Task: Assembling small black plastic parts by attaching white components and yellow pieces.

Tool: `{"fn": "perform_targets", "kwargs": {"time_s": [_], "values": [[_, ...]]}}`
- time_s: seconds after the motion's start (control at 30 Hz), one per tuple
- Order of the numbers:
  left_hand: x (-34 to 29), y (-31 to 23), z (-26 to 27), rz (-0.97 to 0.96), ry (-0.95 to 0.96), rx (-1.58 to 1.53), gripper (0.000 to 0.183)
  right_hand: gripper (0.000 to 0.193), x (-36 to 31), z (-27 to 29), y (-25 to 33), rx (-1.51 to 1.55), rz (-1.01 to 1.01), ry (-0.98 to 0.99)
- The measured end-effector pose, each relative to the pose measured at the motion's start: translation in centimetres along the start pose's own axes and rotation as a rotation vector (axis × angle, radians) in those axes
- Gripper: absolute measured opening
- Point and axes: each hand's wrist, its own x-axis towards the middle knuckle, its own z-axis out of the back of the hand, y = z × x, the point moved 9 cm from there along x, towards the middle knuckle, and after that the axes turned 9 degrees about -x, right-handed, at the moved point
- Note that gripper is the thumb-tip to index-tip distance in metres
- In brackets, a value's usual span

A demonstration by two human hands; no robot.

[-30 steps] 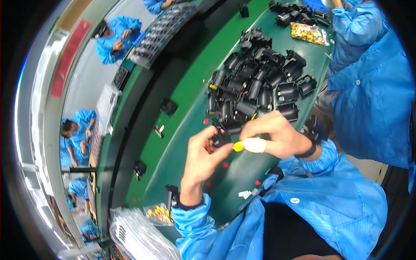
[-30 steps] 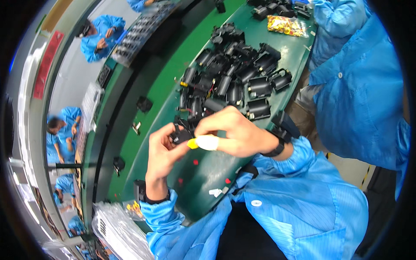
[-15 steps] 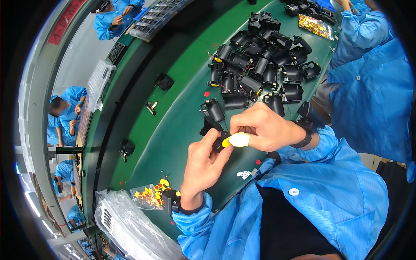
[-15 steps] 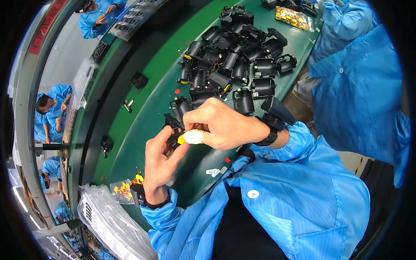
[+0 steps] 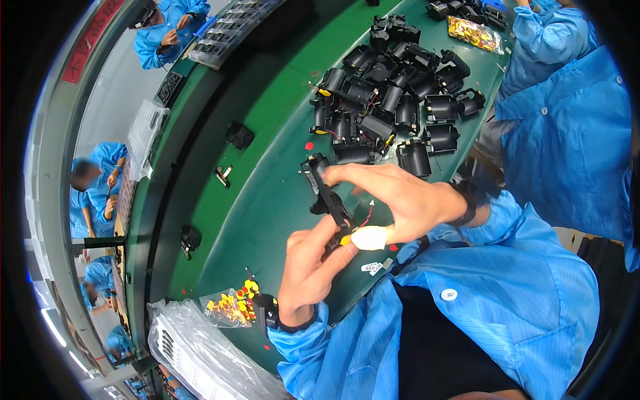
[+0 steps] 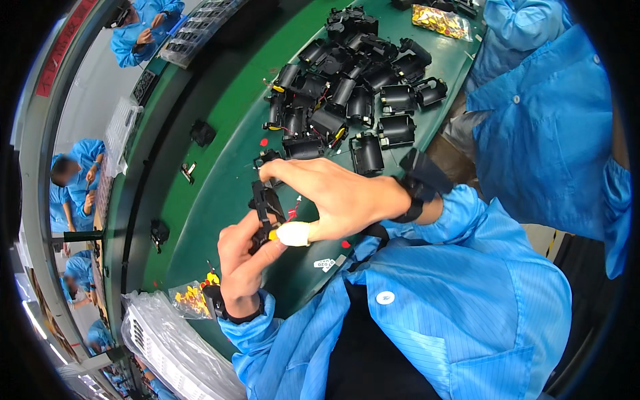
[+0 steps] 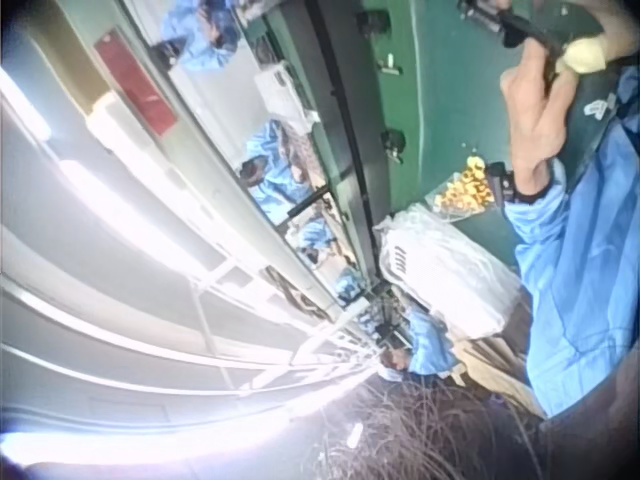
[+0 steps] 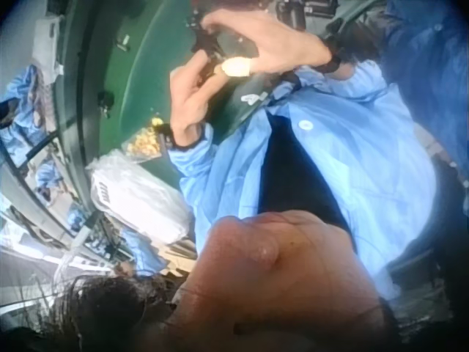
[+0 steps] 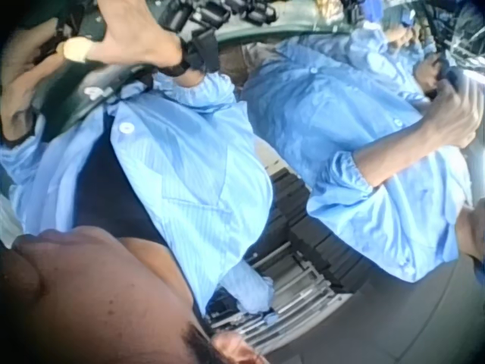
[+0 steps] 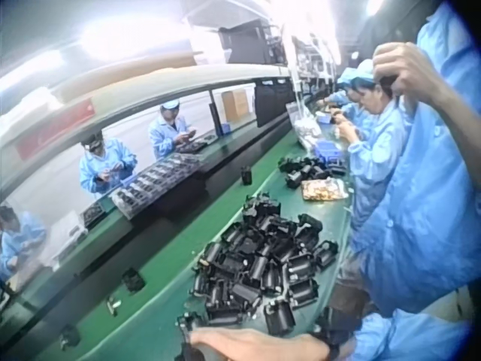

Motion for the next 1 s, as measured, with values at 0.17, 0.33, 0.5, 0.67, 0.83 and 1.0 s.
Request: {"fn": "perform_targets", "kwargs": {"time_s": [0.17,0.33,0.5,0.67,0.83,1.0], "values": [[-1.0,-2.8,-2.0,-0.118,0.075,0.220,0.024,0.073,-1.6,-0.8,0.0,0.272,-0.058,0.080],[-2.6,-5.3,-4.0,-0.329,0.073,0.377,0.024,0.073,-2.4,0.1,2.2,0.161,0.055,-0.037],[-0.5,-3.5,-2.9,-0.277,0.121,0.390,0.021,0.084,-2.6,0.4,-0.2,0.240,-0.027,0.087],[12.5,1.4,8.3,-0.240,-0.343,0.725,0.017,0.067,-7.2,3.7,-3.3,-0.074,-0.148,-0.213],[25.3,14.0,16.1,0.006,-0.434,0.906,0.030,0.045,-10.1,-5.7,-4.0,-0.094,-0.186,0.104],[27.3,18.4,16.6,0.185,-0.410,0.918,0.025,0.027,-10.0,-6.2,-5.1,-0.093,-0.280,0.052]]}}
